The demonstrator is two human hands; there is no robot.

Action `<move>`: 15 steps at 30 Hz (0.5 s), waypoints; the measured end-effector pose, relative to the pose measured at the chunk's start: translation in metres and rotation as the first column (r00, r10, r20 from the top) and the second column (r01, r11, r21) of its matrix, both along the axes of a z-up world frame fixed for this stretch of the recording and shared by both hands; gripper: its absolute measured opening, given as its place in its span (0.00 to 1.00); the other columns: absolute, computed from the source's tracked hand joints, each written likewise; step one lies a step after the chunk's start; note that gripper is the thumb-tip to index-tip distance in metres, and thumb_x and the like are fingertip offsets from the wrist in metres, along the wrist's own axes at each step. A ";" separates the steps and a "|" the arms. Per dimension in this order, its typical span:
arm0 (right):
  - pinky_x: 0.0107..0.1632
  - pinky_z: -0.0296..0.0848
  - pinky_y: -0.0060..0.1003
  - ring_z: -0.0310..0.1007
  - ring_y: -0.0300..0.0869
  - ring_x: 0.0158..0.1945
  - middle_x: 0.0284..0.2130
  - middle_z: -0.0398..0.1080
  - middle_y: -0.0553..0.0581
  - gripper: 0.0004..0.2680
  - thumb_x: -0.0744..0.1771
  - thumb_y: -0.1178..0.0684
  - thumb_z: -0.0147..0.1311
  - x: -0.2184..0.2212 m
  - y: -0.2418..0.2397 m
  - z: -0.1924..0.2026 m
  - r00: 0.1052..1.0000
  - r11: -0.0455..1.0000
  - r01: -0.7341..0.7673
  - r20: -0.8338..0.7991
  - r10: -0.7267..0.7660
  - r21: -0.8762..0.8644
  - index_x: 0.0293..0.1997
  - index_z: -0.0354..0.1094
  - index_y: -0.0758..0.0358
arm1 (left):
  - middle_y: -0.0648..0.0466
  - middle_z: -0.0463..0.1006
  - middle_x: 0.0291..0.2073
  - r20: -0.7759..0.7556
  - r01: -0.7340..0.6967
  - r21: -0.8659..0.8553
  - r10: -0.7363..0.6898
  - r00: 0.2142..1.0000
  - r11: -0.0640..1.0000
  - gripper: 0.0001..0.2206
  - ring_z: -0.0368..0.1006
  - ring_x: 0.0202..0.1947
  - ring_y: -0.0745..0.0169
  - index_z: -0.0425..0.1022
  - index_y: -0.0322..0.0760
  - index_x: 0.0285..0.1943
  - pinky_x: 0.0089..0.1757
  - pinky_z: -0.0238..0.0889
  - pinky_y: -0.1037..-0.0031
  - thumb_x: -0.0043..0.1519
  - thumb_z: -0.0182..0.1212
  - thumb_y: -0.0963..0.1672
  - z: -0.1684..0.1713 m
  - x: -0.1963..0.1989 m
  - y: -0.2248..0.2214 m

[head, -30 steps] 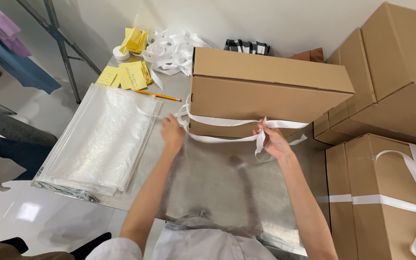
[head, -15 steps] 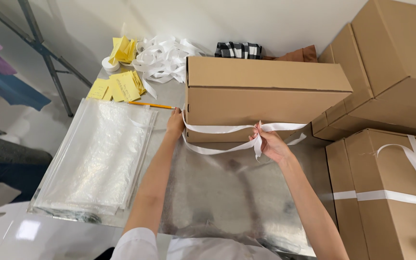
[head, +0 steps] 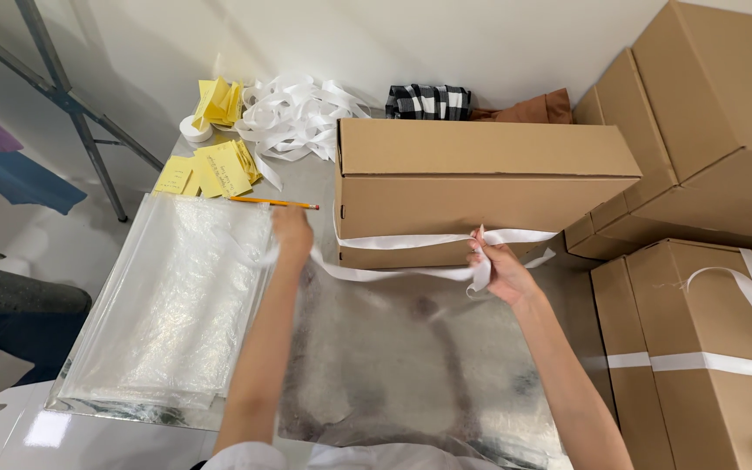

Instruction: The person places a pink garment wrapped in plastic into a cardboard box and closes the lid. Then, they wrap a white ribbon around the box, tie it into a bow, and adjust the loops to finish the packaging.

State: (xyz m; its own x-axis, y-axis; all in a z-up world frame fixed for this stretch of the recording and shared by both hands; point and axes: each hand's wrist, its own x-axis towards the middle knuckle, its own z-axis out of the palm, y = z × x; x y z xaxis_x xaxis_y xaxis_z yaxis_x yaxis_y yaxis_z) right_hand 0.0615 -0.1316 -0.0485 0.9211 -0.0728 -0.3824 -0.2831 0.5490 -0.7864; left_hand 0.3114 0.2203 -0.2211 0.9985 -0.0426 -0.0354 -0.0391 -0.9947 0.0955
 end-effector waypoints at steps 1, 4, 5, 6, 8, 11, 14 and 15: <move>0.31 0.68 0.19 0.60 0.29 0.27 0.32 0.61 0.44 0.06 0.70 0.49 0.54 -0.001 0.002 0.006 1.000 1.000 -0.005 0.000 0.005 0.000 0.48 0.63 0.54 | 0.47 0.76 0.32 0.000 -0.005 0.000 0.005 1.000 1.000 0.04 0.75 0.37 0.50 0.77 0.38 0.35 0.34 0.70 0.70 0.57 0.69 0.41 0.016 -0.017 0.010; 0.24 0.59 0.12 0.55 0.24 0.24 0.32 0.58 0.42 0.06 0.71 0.50 0.52 -0.007 0.008 0.020 1.000 0.998 -0.028 -0.003 0.028 0.048 0.50 0.61 0.54 | 0.37 0.80 0.19 -0.643 0.108 -0.270 -0.263 0.719 0.957 0.07 0.79 0.19 0.48 0.83 0.26 0.26 0.24 0.73 0.60 0.54 0.66 0.40 0.054 -0.071 0.026; 0.22 0.57 0.11 0.53 0.23 0.23 0.32 0.59 0.42 0.06 0.71 0.51 0.52 -0.009 0.011 0.022 0.999 0.996 -0.040 0.003 0.040 0.075 0.50 0.61 0.55 | 0.37 0.82 0.27 -0.666 0.102 -0.317 -0.298 0.684 0.943 0.12 0.81 0.27 0.46 0.81 0.31 0.41 0.28 0.74 0.59 0.57 0.63 0.46 0.061 -0.086 0.020; 0.21 0.55 0.10 0.52 0.23 0.21 0.32 0.59 0.43 0.06 0.71 0.52 0.52 -0.011 0.014 0.024 0.999 0.993 -0.051 0.010 0.051 0.102 0.50 0.61 0.57 | 0.38 0.84 0.36 -0.685 0.094 -0.362 -0.333 0.647 0.927 0.21 0.83 0.35 0.44 0.80 0.36 0.55 0.32 0.74 0.57 0.59 0.59 0.52 0.067 -0.101 0.015; 0.21 0.56 0.11 0.53 0.24 0.22 0.32 0.60 0.44 0.06 0.70 0.52 0.52 -0.018 0.015 0.017 0.999 0.992 -0.042 0.013 0.041 0.122 0.50 0.62 0.57 | 0.38 0.81 0.46 -0.588 0.137 -0.483 -0.437 0.681 0.865 0.22 0.77 0.48 0.43 0.77 0.36 0.59 0.45 0.71 0.57 0.64 0.53 0.52 0.159 -0.169 -0.014; 0.24 0.60 0.13 0.57 0.25 0.24 0.34 0.62 0.45 0.07 0.70 0.51 0.54 -0.026 0.017 0.004 0.999 0.991 -0.030 0.024 0.027 0.131 0.50 0.63 0.57 | 0.35 0.75 0.58 -0.421 -0.108 -0.856 -0.561 0.713 0.505 0.24 0.71 0.61 0.42 0.72 0.29 0.64 0.58 0.66 0.57 0.68 0.53 0.51 0.204 -0.231 -0.064; 0.28 0.67 0.18 0.62 0.28 0.27 0.34 0.66 0.45 0.08 0.69 0.49 0.56 -0.032 0.015 -0.010 0.999 0.995 -0.024 0.035 0.020 0.101 0.49 0.65 0.57 | 0.38 0.73 0.61 -0.321 -0.475 -0.870 -0.577 0.751 -0.134 0.24 0.68 0.64 0.48 0.69 0.30 0.66 0.61 0.60 0.58 0.67 0.60 0.50 0.166 -0.252 -0.119; 0.30 0.70 0.21 0.65 0.30 0.28 0.35 0.69 0.46 0.08 0.69 0.49 0.57 -0.034 0.015 -0.016 0.999 0.996 -0.015 0.045 0.012 0.083 0.49 0.66 0.58 | 0.45 0.72 0.64 -0.279 -0.543 -0.760 -0.575 0.769 -0.359 0.23 0.65 0.66 0.53 0.69 0.38 0.68 0.65 0.54 0.58 0.67 0.61 0.50 0.147 -0.254 -0.137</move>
State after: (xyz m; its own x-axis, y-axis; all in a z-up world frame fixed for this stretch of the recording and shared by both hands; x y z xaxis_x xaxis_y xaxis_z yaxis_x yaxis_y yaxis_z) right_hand 0.0272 -0.1169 -0.0640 0.9380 -0.0300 -0.3453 -0.2567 0.6093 -0.7502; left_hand 0.0573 0.0835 -0.0739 0.7795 -0.5846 -0.2249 0.5419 0.4493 0.7103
